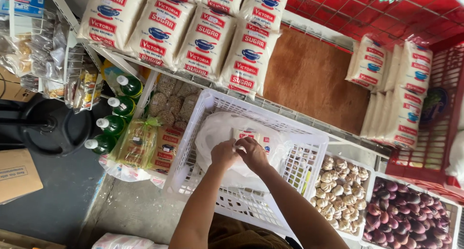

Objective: The person repeatedly picks up packets of Victoria brand sugar from a red wire shelf and places them into a white plastic bag inside a white crate. The person handles the sugar packets one by one, arranging them within the bag and occasionally adjusting the bag's position in the crate.

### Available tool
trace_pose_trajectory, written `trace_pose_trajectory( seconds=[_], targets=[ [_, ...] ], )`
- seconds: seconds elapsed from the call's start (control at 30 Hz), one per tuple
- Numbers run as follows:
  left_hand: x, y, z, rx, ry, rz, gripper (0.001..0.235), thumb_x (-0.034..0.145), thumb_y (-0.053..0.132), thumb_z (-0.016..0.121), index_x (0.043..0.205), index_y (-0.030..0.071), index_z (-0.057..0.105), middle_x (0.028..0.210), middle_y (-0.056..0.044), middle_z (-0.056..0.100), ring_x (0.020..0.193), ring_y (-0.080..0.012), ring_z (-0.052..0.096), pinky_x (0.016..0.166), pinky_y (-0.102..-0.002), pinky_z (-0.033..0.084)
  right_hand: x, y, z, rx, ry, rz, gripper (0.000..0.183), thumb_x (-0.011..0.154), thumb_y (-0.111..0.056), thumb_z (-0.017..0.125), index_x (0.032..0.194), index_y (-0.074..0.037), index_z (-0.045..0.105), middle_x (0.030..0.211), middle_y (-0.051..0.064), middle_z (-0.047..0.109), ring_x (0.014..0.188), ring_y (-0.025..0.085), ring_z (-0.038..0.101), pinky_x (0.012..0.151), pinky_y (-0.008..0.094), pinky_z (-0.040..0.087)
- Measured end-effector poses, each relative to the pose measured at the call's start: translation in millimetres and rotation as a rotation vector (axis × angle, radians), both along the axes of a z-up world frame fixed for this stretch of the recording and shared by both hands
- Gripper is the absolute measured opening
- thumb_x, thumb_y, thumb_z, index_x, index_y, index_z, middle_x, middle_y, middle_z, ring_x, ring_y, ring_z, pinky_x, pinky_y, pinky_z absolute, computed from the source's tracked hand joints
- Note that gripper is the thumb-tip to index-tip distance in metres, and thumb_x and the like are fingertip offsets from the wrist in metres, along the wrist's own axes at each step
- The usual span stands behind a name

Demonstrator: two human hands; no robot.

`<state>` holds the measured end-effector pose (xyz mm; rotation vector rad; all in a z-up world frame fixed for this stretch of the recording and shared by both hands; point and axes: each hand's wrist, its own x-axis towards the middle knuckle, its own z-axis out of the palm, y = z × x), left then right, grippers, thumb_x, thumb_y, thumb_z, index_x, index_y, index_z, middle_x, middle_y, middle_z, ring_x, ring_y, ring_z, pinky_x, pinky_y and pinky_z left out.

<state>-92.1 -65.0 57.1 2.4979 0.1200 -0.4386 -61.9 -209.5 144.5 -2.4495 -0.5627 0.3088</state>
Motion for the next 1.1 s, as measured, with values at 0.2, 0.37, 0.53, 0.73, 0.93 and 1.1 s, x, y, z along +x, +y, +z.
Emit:
trace_pose_trajectory(
  seconds=[0.2, 0.37, 0.53, 0.73, 0.93, 1.1],
  targets=[
    [6, 10, 78, -0.253, 0.081, 0.237, 0.048, 0.071, 0.045, 0.086, 0.112, 0.02, 0.08, 0.094, -0.009, 0.08, 0.089, -0.0305, 0.076, 0.079, -0.043, 0.058, 5, -45, 45, 0.188, 0.201, -0.053, 0.044, 0.091, -0.011, 0.071, 0.133, -0.016, 0.06, 0.137, 0.009, 0.067, 0.095, 0.031, 0.072, 0.084, 0.039, 0.059],
    [3, 15, 156, -0.453, -0.217, 0.326, 0.058, 0.066, 0.033, 0.091, 0.119, 0.017, 0.076, 0.099, -0.009, 0.08, 0.09, -0.0244, 0.078, 0.08, -0.036, 0.059, -12, -94, 9, 0.531, 0.265, -0.235, 0.047, 0.093, -0.007, 0.07, 0.138, -0.008, 0.057, 0.128, 0.016, 0.068, 0.112, 0.021, 0.07, 0.09, 0.034, 0.06],
    [-1, 2, 261, -0.746, -0.411, 0.342, 0.057, 0.07, 0.02, 0.091, 0.124, 0.009, 0.073, 0.111, -0.007, 0.08, 0.098, -0.0143, 0.076, 0.088, -0.029, 0.058, -8, -96, 39, 0.912, 0.553, -0.512, 0.042, 0.094, -0.007, 0.066, 0.136, -0.004, 0.06, 0.116, 0.021, 0.076, 0.096, 0.028, 0.073, 0.084, 0.038, 0.064],
    [-11, -29, 329, -1.375, -0.425, 0.343, 0.056, 0.078, 0.007, 0.088, 0.131, -0.001, 0.07, 0.116, -0.01, 0.077, 0.103, -0.0157, 0.071, 0.093, -0.032, 0.057, -19, -63, 175, 1.441, 0.482, -0.309, 0.052, 0.102, -0.03, 0.064, 0.146, -0.008, 0.047, 0.139, 0.006, 0.062, 0.122, 0.014, 0.066, 0.096, 0.036, 0.06],
    [-22, -53, 321, -1.658, -0.462, 0.299, 0.06, 0.079, 0.002, 0.087, 0.134, -0.001, 0.064, 0.12, -0.007, 0.072, 0.111, -0.0163, 0.067, 0.1, -0.033, 0.053, 18, -116, 186, 1.523, 0.137, -0.076, 0.067, 0.095, -0.027, 0.083, 0.149, -0.01, 0.047, 0.119, 0.004, 0.064, 0.094, 0.015, 0.061, 0.081, 0.028, 0.052],
    [-31, -59, 273, -1.927, -0.285, 0.322, 0.055, 0.084, 0.002, 0.085, 0.133, 0.0, 0.061, 0.122, -0.008, 0.071, 0.115, -0.0203, 0.066, 0.104, -0.037, 0.053, 22, -134, 263, 1.051, 0.074, -0.069, 0.059, 0.085, -0.02, 0.089, 0.131, -0.002, 0.056, 0.11, 0.005, 0.062, 0.095, 0.013, 0.061, 0.083, 0.027, 0.053]
  ],
)
